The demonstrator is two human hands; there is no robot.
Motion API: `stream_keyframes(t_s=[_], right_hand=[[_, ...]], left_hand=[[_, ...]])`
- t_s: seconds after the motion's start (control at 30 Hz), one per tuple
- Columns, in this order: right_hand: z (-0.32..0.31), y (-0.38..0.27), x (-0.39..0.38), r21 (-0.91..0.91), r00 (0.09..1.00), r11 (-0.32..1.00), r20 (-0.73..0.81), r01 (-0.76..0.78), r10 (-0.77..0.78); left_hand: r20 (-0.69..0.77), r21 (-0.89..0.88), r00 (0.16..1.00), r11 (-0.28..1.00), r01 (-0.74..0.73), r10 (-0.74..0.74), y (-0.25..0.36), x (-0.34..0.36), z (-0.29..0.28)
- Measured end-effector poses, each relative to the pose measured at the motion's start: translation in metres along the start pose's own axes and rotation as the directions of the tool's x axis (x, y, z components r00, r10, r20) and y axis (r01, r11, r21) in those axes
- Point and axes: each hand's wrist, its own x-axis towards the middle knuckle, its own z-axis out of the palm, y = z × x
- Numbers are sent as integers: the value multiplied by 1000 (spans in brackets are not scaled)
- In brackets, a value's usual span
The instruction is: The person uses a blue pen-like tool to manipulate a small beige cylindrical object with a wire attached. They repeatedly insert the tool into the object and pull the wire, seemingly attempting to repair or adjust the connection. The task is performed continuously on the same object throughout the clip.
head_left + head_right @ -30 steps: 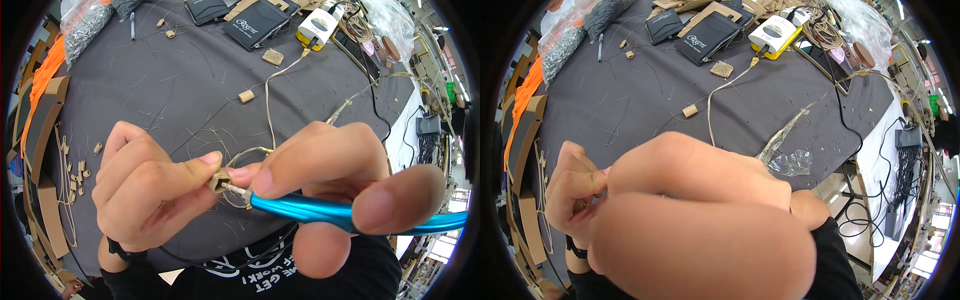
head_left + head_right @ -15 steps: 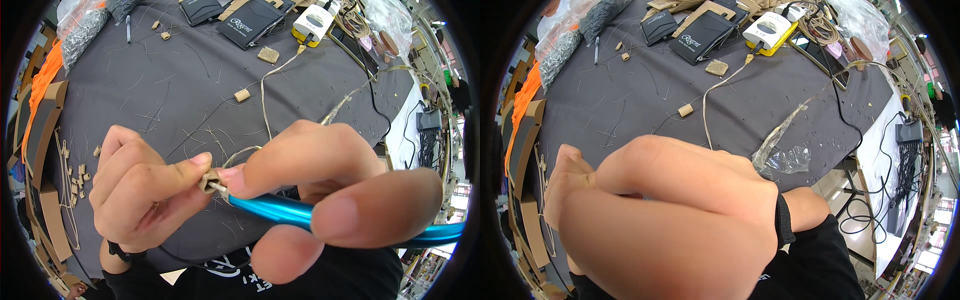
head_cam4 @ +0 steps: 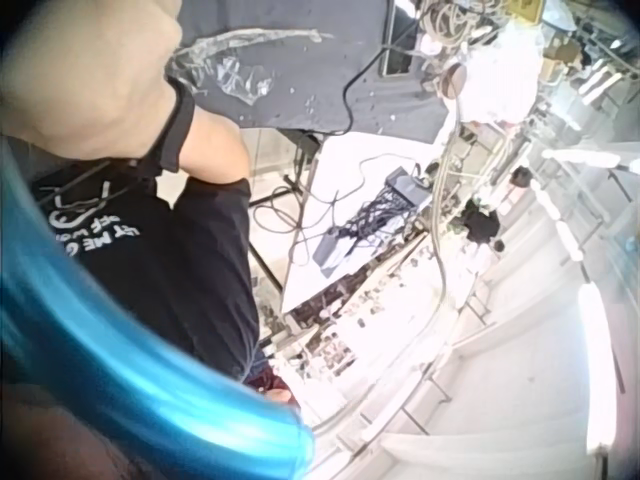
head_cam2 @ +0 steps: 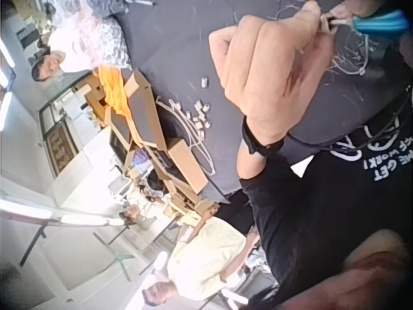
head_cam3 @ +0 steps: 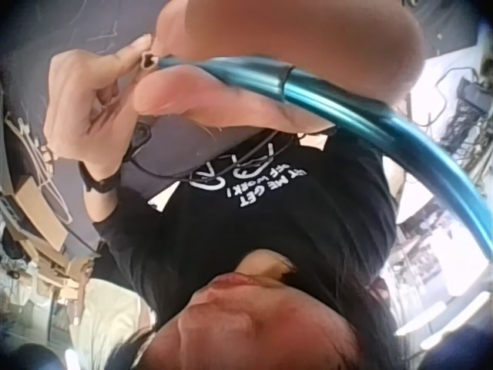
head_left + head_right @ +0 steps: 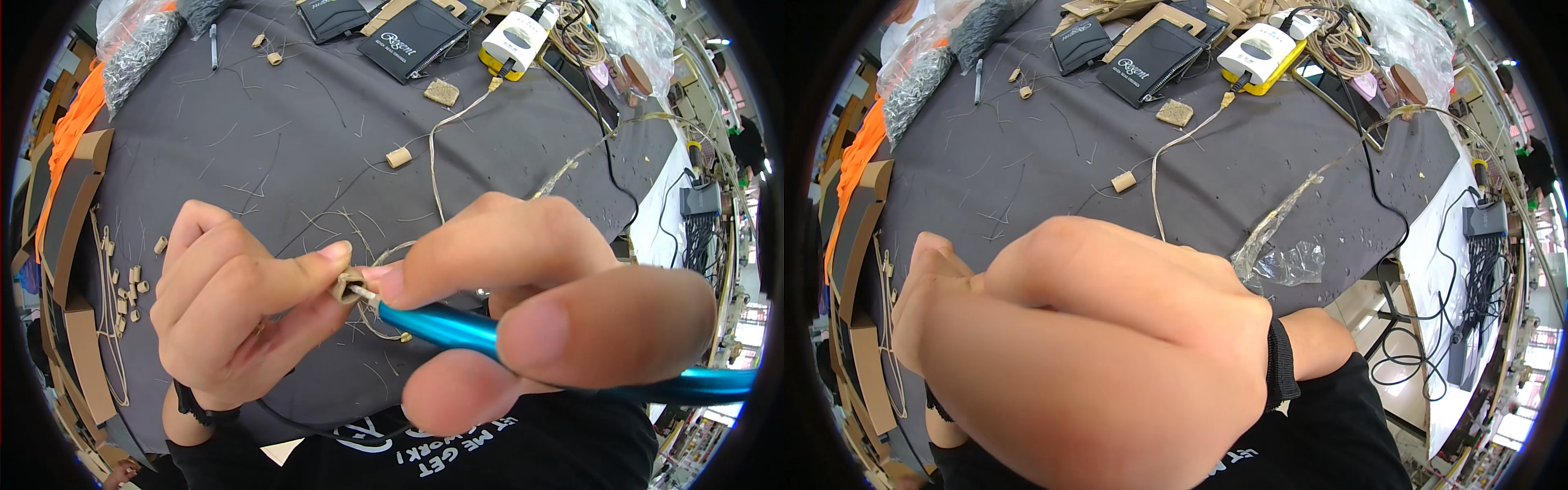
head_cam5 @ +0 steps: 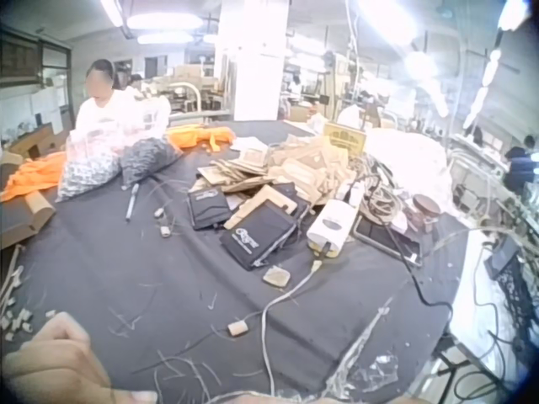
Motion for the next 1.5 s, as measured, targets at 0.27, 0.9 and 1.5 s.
stream_keyframes(t_s=[0.27, 0.9, 1.5], right_hand=[[-10, 18, 2, 132, 977, 968, -34, 212, -209], [19, 15, 11, 36, 862, 868, -105, -495, 496], [14, 16, 12, 562, 766, 569, 201, -600, 610]], left_hand=[[43, 10, 999, 999, 32, -32, 2, -1, -1], [112, 473, 981, 860, -193, 159, 12, 4, -18], [-36, -154, 998, 987, -48, 43, -7, 1, -11]])
